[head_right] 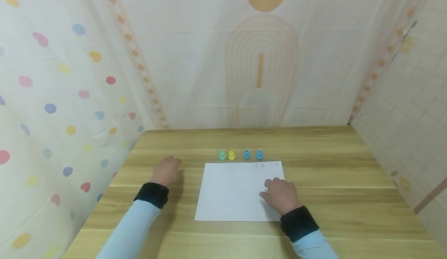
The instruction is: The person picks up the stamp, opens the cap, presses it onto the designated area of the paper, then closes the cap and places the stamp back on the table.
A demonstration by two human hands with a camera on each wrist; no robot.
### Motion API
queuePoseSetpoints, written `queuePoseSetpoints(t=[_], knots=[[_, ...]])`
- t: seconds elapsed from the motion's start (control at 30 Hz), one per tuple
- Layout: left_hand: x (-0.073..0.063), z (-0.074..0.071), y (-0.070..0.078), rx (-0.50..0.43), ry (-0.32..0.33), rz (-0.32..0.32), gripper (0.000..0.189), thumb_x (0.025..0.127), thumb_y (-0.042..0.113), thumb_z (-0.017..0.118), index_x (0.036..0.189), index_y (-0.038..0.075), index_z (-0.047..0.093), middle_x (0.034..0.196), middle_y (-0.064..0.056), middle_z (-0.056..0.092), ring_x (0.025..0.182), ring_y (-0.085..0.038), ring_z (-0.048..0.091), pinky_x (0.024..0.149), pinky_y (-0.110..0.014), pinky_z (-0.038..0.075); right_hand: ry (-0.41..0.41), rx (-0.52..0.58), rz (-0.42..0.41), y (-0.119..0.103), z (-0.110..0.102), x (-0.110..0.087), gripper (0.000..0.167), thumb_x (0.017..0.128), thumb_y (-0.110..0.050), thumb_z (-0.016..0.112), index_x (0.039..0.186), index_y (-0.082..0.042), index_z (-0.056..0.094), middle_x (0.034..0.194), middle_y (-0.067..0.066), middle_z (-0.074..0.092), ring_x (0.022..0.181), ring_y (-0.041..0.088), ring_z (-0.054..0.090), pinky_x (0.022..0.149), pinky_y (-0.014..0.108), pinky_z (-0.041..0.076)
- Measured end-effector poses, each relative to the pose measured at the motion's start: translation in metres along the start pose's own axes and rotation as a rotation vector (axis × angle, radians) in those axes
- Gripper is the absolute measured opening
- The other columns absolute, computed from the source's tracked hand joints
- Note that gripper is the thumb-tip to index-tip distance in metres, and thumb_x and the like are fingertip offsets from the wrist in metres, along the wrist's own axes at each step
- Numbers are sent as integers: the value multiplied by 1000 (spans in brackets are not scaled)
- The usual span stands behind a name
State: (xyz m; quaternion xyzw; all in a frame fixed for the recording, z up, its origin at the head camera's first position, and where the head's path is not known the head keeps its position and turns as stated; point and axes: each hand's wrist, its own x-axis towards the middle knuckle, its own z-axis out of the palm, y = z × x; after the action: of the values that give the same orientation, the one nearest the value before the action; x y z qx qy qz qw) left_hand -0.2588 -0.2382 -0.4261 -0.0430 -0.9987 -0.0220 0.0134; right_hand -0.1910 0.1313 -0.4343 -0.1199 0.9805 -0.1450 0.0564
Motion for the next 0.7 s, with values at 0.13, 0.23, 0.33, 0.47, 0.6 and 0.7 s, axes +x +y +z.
queuePoseSetpoints(t=[0.13, 0.23, 0.33, 0.47, 0.6, 0.7], knots=[[-1, 2, -9, -8, 1, -13, 24, 81, 5, 73, 104, -2, 69, 89, -17, 63, 82, -31, 60, 65, -45, 53, -3, 3, 2, 0, -1, 0, 36, 88, -28, 76, 111, -2, 70, 98, 16, 68, 84, 28, 63, 79, 50, 53], [0, 4, -15, -13, 6, -3, 18, 78, 7, 77, 91, -1, 68, 81, -14, 62, 74, -29, 59, 61, -43, 51, -8, 7, 7, 0, -2, 0, 35, 88, -28, 76, 111, -2, 70, 98, 15, 68, 84, 27, 63, 79, 50, 53], [-1, 6, -17, -14, 7, -6, 17, 79, 9, 78, 86, 0, 66, 79, -13, 63, 72, -27, 59, 59, -42, 51, -16, 13, 13, 0, -2, 1, 35, 88, -28, 75, 111, -2, 70, 98, 15, 68, 84, 27, 62, 80, 50, 52], [-2, 7, -16, -22, -3, -29, 15, 84, 8, 74, 93, -1, 66, 84, -16, 66, 71, -26, 59, 60, -42, 51, -20, 18, 19, 0, -1, 0, 35, 88, -28, 75, 111, -2, 70, 97, 15, 68, 83, 26, 61, 79, 49, 52], [-1, 12, -18, -57, -16, -36, 8, 87, 1, 67, 94, -2, 66, 88, -17, 68, 74, -28, 62, 65, -44, 53, -16, 22, 15, 0, -1, -1, 35, 88, -28, 75, 111, -2, 70, 97, 15, 68, 83, 26, 62, 78, 48, 53], [-1, 17, -21, -73, -14, -27, 6, 87, -4, 62, 92, -2, 66, 90, -18, 69, 79, -32, 65, 69, -47, 53, -18, 21, 12, 1, 0, -1, 35, 89, -28, 74, 111, -2, 70, 97, 15, 68, 84, 26, 62, 78, 48, 53]])
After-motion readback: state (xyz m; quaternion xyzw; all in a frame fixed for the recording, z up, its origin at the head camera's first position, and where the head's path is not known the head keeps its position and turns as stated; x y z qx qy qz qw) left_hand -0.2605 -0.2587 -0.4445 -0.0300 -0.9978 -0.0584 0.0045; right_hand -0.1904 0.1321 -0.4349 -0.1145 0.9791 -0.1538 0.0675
